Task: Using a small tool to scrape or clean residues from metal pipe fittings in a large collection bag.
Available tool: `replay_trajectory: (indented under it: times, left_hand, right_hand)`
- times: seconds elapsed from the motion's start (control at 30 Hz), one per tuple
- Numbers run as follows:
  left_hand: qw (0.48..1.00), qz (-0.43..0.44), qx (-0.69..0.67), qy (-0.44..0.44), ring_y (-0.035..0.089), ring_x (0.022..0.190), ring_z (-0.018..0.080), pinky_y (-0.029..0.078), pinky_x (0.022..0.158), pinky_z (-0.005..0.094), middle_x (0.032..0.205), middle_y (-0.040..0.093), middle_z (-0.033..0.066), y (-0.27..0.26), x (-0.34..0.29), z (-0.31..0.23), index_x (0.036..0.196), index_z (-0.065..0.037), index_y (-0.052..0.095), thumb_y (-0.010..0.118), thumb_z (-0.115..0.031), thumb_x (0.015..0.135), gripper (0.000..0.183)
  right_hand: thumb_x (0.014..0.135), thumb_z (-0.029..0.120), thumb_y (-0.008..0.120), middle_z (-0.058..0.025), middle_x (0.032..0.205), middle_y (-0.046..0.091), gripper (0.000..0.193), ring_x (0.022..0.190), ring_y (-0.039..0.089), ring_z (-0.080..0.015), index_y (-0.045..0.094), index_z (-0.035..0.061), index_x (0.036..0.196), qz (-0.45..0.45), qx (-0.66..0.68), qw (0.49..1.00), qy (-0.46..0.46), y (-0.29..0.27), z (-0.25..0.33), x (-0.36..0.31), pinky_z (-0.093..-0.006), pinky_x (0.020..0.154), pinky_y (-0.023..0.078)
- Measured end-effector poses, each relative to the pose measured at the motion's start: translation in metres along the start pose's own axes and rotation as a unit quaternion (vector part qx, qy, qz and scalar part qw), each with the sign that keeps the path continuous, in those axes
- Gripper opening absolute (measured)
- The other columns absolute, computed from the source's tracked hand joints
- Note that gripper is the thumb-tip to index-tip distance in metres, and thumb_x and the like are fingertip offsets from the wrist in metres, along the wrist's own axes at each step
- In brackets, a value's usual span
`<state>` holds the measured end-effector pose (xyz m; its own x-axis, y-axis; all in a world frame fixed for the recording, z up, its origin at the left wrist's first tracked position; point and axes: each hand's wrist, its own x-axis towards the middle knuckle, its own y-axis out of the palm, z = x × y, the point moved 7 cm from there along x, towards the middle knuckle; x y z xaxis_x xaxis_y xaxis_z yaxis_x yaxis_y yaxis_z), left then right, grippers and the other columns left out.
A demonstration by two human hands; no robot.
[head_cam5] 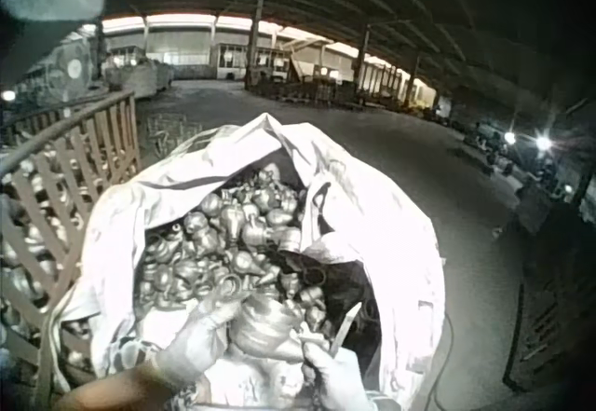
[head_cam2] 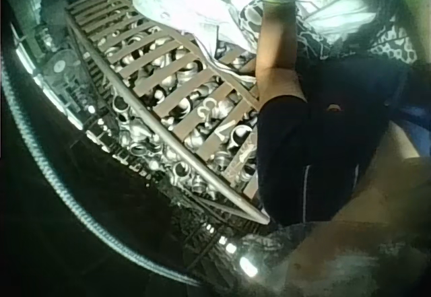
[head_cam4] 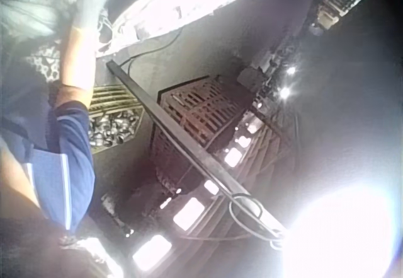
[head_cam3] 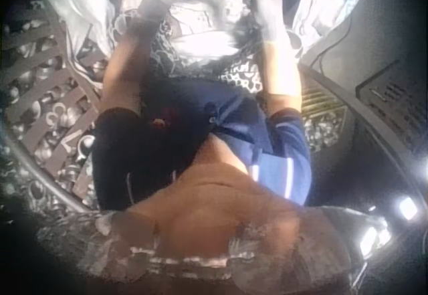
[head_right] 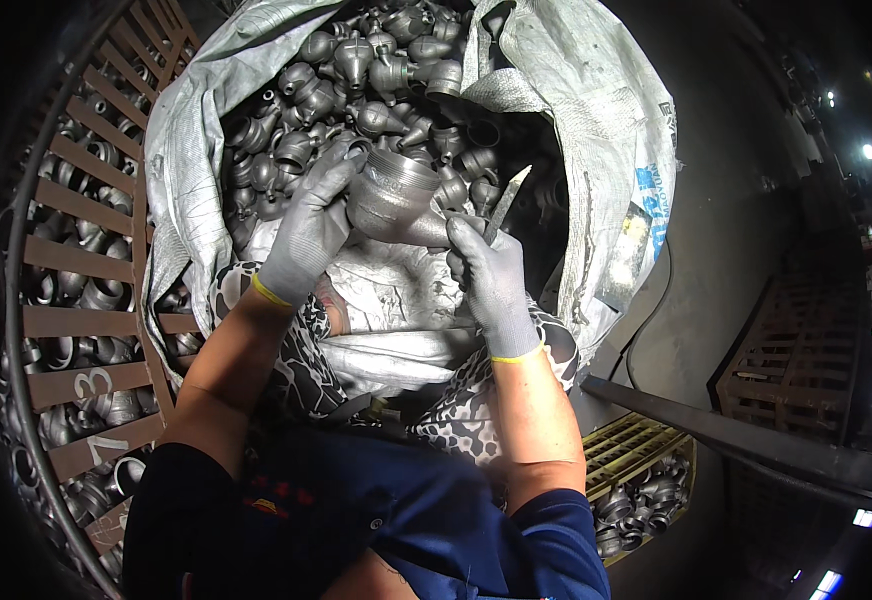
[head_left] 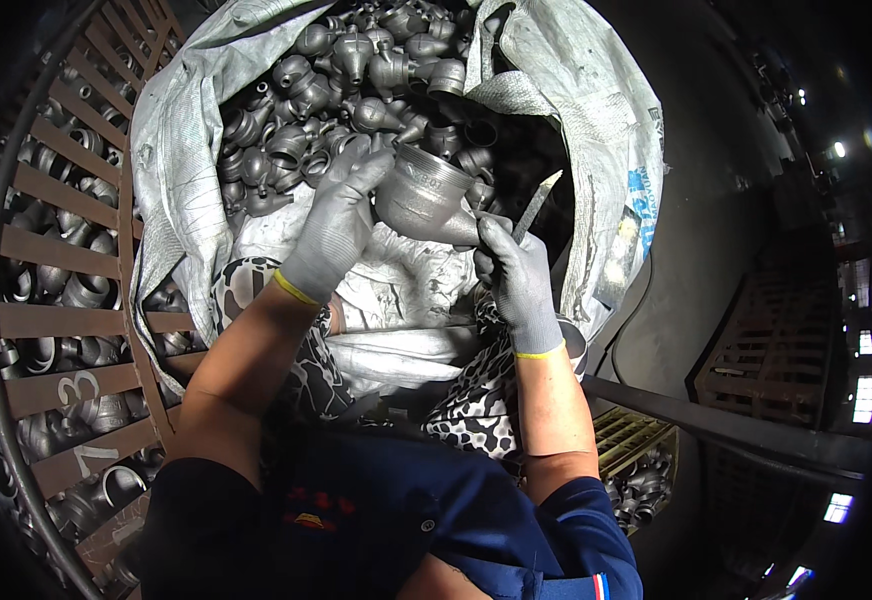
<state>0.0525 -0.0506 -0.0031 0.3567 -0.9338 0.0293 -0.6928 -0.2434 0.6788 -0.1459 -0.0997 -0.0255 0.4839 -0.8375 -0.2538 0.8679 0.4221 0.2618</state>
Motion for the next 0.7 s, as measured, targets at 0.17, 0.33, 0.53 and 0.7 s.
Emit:
replay_trajectory:
  times: [0.17,0.33,0.53,0.7]
  left_hand:
    - [0.991,-0.083,0.096,-0.048,0.061,0.1,0.016,0.056,0.082,0.0295,0.113,0.061,0.0095,-0.014,0.004,0.013,0.129,0.0,0.047,0.059,-0.006,0.091,0.041]
    - [0.983,-0.157,0.098,0.001,0.059,0.097,0.0155,0.048,0.087,0.0275,0.103,0.065,0.008,-0.032,0.007,0.009,0.115,0.001,0.06,0.061,-0.014,0.089,0.03]
    - [0.967,-0.119,0.224,0.005,0.059,0.097,0.0177,0.047,0.085,0.0337,0.101,0.067,0.008,-0.023,-0.003,0.004,0.119,-0.005,0.06,0.055,-0.027,0.094,0.034]
    - [0.975,-0.143,0.154,-0.07,0.06,0.097,0.0179,0.046,0.086,0.0355,0.102,0.067,0.0088,-0.03,0.001,0.014,0.12,-0.004,0.059,0.055,-0.027,0.093,0.035]
  right_hand:
    - [0.094,0.025,0.061,0.0049,0.065,0.049,0.032,0.053,0.041,-0.0024,0.064,-0.0027,0.11,-0.01,-0.037,0.999,-0.019,0.003,0.003,-0.002,-0.0172,0.046,0.029]
    - [0.095,0.026,0.059,0.0029,0.067,0.056,0.034,0.054,0.041,-0.002,0.063,-0.0017,0.115,-0.014,-0.072,0.997,-0.016,0.008,0.004,-0.001,-0.0161,0.047,0.029]
    - [0.097,0.025,0.055,-0.0059,0.079,0.066,0.039,0.057,0.04,-0.0032,0.057,-0.0018,0.125,0.011,-0.039,0.999,-0.014,0.002,0.006,-0.001,-0.0162,0.051,0.031]
    - [0.094,0.02,0.055,-0.0068,0.081,0.065,0.039,0.059,0.04,-0.0036,0.055,-0.0025,0.127,0.023,-0.022,0.999,-0.031,-0.002,0.005,-0.001,-0.0171,0.054,0.032]
